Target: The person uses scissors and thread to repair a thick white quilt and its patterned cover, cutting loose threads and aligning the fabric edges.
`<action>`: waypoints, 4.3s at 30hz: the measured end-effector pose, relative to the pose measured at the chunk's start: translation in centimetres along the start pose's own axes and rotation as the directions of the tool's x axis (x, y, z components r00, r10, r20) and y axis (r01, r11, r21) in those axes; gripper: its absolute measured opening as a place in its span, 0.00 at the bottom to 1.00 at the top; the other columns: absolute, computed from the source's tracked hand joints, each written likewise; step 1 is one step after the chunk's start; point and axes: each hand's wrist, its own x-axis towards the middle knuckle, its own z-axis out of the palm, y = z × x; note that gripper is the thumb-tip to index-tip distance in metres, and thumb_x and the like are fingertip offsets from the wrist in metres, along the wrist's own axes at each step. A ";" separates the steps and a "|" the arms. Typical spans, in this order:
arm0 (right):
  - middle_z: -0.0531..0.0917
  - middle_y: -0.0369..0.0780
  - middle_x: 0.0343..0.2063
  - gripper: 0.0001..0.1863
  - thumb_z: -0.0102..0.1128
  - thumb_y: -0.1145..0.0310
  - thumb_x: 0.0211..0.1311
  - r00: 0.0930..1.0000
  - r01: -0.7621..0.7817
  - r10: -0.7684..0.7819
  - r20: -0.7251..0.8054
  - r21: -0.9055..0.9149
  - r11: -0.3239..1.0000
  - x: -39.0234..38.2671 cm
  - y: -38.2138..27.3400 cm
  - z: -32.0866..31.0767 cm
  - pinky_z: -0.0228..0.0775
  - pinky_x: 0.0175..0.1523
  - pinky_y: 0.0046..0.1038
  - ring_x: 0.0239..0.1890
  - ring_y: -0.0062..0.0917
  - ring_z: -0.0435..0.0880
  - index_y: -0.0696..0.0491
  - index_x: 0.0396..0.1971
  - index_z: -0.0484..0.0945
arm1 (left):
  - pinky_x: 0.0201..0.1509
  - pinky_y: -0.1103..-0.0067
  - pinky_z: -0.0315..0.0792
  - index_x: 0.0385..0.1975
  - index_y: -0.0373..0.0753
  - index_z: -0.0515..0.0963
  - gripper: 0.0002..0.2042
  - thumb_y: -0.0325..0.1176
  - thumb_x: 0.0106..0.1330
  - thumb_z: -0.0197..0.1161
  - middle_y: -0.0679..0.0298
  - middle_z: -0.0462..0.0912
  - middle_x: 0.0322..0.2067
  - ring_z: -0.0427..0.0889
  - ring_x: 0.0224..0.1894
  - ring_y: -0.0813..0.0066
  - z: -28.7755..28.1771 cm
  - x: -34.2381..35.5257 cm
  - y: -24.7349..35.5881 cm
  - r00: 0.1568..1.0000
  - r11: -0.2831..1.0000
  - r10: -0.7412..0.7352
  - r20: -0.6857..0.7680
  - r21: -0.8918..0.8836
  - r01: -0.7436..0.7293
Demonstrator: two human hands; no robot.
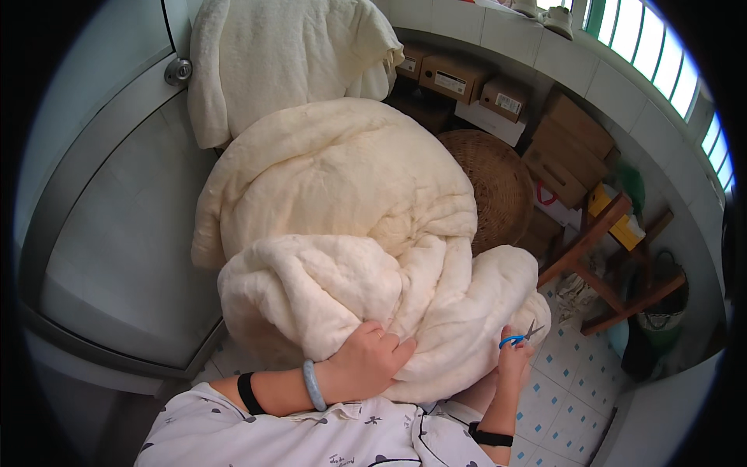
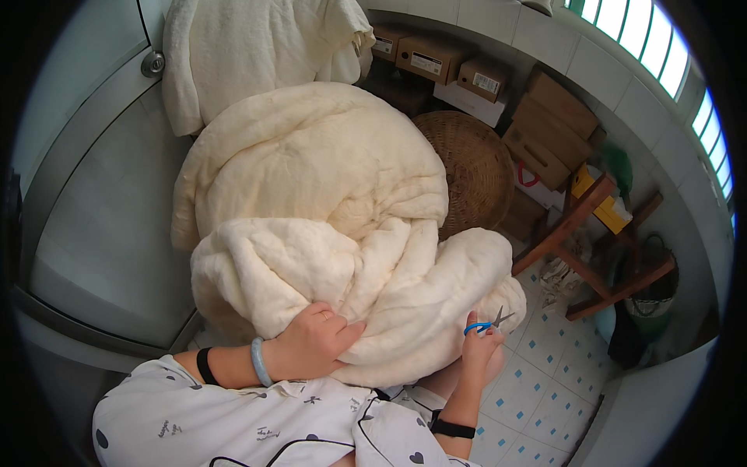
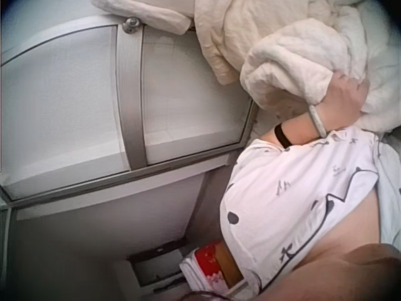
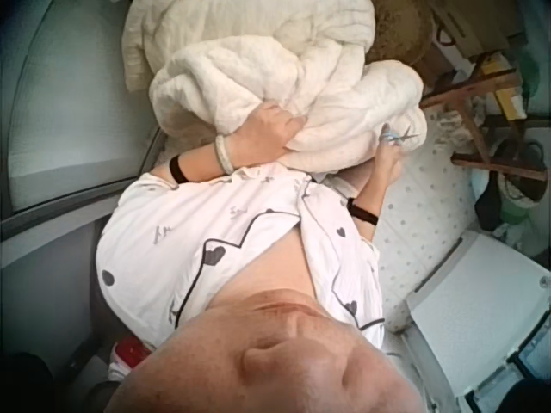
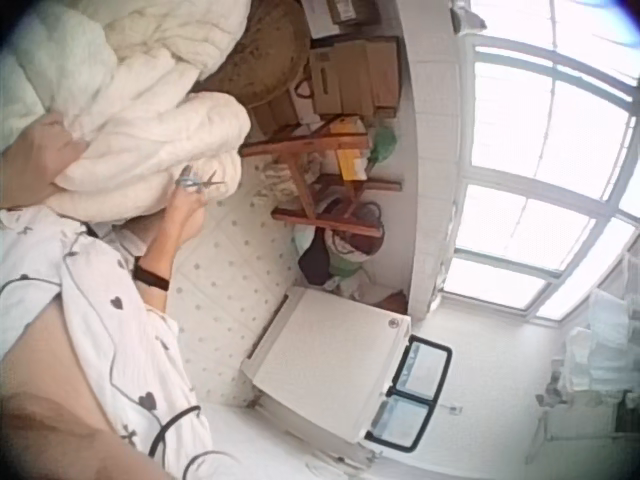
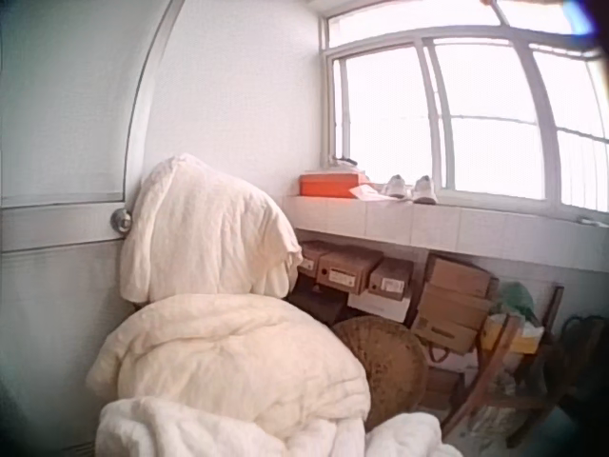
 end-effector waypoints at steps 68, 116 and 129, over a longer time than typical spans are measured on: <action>0.79 0.48 0.43 0.17 0.52 0.70 0.61 0.711 0.152 -0.703 -0.013 0.979 0.136 22.4 -29.5 -26.6 0.77 0.47 0.33 0.44 0.33 0.80 0.64 0.47 0.71 | 0.49 0.80 0.72 0.46 0.29 0.75 0.19 0.36 0.60 0.61 0.55 0.80 0.41 0.80 0.42 0.70 -24.4 -10.4 -3.1 0.189 0.573 -0.774 -0.605 -0.795 -0.198; 0.81 0.42 0.35 0.23 0.70 0.57 0.50 0.624 -0.012 -0.658 0.421 0.847 0.532 14.5 -42.6 -1.0 0.69 0.47 0.24 0.38 0.24 0.81 0.57 0.36 0.72 | 0.60 0.69 0.63 0.61 0.33 0.58 0.33 0.45 0.62 0.61 0.45 0.68 0.56 0.68 0.58 0.52 -5.3 -24.9 -40.9 -0.078 0.035 -0.990 -0.116 -0.748 0.663; 0.76 0.41 0.37 0.30 0.77 0.62 0.40 0.783 0.443 -0.616 0.087 0.618 0.650 -0.6 -24.4 -0.5 0.65 0.44 0.30 0.36 0.29 0.72 0.59 0.41 0.70 | 0.63 0.74 0.60 0.60 0.38 0.65 0.22 0.40 0.69 0.53 0.53 0.70 0.57 0.66 0.61 0.66 -20.0 5.2 -22.3 0.768 0.882 -0.468 -0.437 -0.273 0.383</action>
